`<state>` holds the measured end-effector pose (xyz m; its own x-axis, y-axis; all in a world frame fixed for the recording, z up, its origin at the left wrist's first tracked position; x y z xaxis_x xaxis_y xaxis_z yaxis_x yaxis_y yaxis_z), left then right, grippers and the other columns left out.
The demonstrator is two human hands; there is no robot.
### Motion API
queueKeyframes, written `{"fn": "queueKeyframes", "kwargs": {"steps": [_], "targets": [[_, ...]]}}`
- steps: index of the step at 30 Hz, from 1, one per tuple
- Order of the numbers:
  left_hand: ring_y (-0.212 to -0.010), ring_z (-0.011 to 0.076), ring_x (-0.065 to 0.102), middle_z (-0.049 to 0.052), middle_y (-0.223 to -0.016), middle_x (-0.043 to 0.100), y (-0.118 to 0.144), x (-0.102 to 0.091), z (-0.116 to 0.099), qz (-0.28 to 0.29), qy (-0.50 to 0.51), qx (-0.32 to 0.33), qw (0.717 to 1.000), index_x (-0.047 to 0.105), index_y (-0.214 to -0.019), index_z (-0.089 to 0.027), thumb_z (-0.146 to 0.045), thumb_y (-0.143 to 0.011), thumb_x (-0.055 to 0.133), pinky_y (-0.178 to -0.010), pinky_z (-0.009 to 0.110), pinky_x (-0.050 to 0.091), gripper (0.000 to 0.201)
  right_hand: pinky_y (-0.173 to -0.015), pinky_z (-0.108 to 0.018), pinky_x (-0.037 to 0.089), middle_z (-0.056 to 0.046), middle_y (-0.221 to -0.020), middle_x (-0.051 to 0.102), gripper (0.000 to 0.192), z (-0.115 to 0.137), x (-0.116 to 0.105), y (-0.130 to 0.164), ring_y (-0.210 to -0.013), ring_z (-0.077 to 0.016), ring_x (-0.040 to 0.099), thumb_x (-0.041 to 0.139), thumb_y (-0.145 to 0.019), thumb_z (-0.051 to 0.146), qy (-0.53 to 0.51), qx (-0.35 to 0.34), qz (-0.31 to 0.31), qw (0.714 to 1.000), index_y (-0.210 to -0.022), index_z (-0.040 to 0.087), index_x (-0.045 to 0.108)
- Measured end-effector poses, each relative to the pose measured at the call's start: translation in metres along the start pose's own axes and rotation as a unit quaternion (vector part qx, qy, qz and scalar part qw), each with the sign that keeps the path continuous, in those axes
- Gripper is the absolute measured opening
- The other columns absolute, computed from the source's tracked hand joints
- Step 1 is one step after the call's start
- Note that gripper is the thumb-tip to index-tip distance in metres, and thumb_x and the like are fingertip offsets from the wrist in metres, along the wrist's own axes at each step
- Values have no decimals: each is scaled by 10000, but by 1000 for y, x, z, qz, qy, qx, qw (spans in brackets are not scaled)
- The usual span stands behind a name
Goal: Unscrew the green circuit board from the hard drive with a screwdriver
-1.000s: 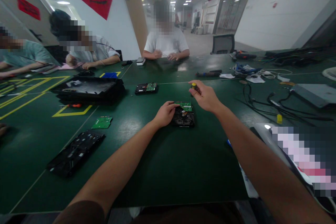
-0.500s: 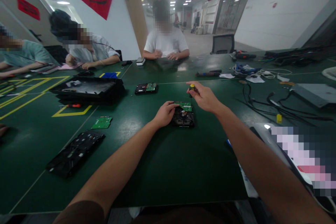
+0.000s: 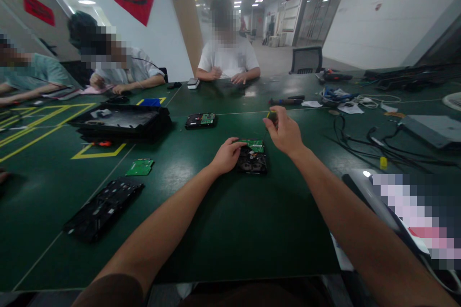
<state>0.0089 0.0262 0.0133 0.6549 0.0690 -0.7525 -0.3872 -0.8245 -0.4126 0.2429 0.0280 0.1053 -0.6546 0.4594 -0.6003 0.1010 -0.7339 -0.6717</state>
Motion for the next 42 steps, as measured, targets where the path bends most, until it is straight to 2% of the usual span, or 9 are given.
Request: {"fn": "queueKeyframes", "kwargs": {"steps": [4, 7, 11, 16, 22, 26, 30, 37, 42], "targets": [[-1370, 269, 505, 120, -1452, 489, 2, 0, -4, -5, -18, 2, 1000, 693, -1313, -209, -185, -1005, 463, -1154, 443, 461, 386, -930, -494, 517, -165, -1223, 663, 453, -3, 3, -2, -992, -297, 666, 510, -957, 287, -50, -16, 3, 999, -1401, 210, 469], [-1313, 286, 523, 128, -1472, 465, 3, -4, -10, -4, -51, 14, 999, 695, -1314, -209, -278, -1022, 486, -1139, 468, 457, 365, -920, -513, 531, -154, -1184, 663, 463, -4, 4, -2, -1008, -312, 658, 557, -945, 311, -63, -7, 1, 998, -1396, 229, 488], [-1309, 334, 483, 99, -1508, 512, 4, -12, -21, 9, -118, 54, 991, 709, -1299, -234, -449, -1037, 486, -1140, 544, 399, 405, -916, -505, 541, -146, -1233, 611, 424, -2, 3, 0, -978, -293, 649, 607, -939, 353, -48, -16, -26, 998, -1343, 244, 541], [-1435, 321, 418, 91, -1482, 585, 5, -16, -29, 53, -100, 78, 990, 623, -1395, -230, -524, -1030, 495, -1194, 533, 316, 486, -939, -506, 540, -180, -1255, 611, 436, -5, 6, 0, -1039, -308, 655, 560, -939, 282, -49, -12, -45, 998, -1363, 200, 504], [-1433, 316, 449, 119, -1501, 553, 6, -16, -27, 79, -82, 90, 989, 557, -1463, -227, -578, -1008, 512, -1196, 515, 326, 576, -915, -495, 558, -168, -1279, 616, 450, -8, 8, 0, -1025, -294, 666, 578, -946, 316, -66, -1, -39, 997, -1372, 226, 459], [-1474, 342, 375, 120, -1558, 465, 8, -13, -23, 96, -89, 101, 986, 527, -1507, -274, -600, -997, 524, -1215, 544, 299, 606, -887, -472, 576, -158, -1259, 595, 393, -7, 7, 1, -953, -262, 671, 595, -933, 305, -58, -21, -55, 997, -1305, 222, 498], [-1501, 359, 315, 122, -1589, 405, 10, -11, -21, 110, -91, 105, 984, 486, -1542, -282, -656, -975, 524, -1229, 565, 285, 681, -853, -480, 589, -134, -1178, 634, 440, -8, 10, -1, -929, -266, 676, 591, -878, 208, -72, -39, -62, 995, -1302, 228, 475], [-1508, 358, 312, 121, -1587, 408, 10, -10, -19, 99, -89, 108, 985, 482, -1539, -273, -640, -987, 505, -1231, 565, 295, 663, -838, -486, 602, -118, -1168, 602, 419, -7, 10, -2, -959, -278, 661, 662, -881, 260, -62, -63, -67, 994, -1274, 254, 517], [-1521, 358, 294, 120, -1595, 404, 10, -10, -19, 105, -87, 103, 985, 486, -1535, -269, -649, -988, 496, -1237, 569, 289, 666, -841, -462, 600, -128, -1167, 610, 400, -6, 9, -1, -969, -272, 663, 622, -887, 220, -62, -64, -70, 994, -1271, 229, 515]]}}
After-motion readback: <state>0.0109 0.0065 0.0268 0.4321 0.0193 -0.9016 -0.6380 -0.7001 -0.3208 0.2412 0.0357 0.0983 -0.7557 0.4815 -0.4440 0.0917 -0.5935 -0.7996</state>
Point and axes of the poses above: each hand's wrist, its own y-axis away from the middle knuckle, its own x-axis out of the palm, z = x × y, the point moved 2 cm from there along -y, towards the middle knuckle
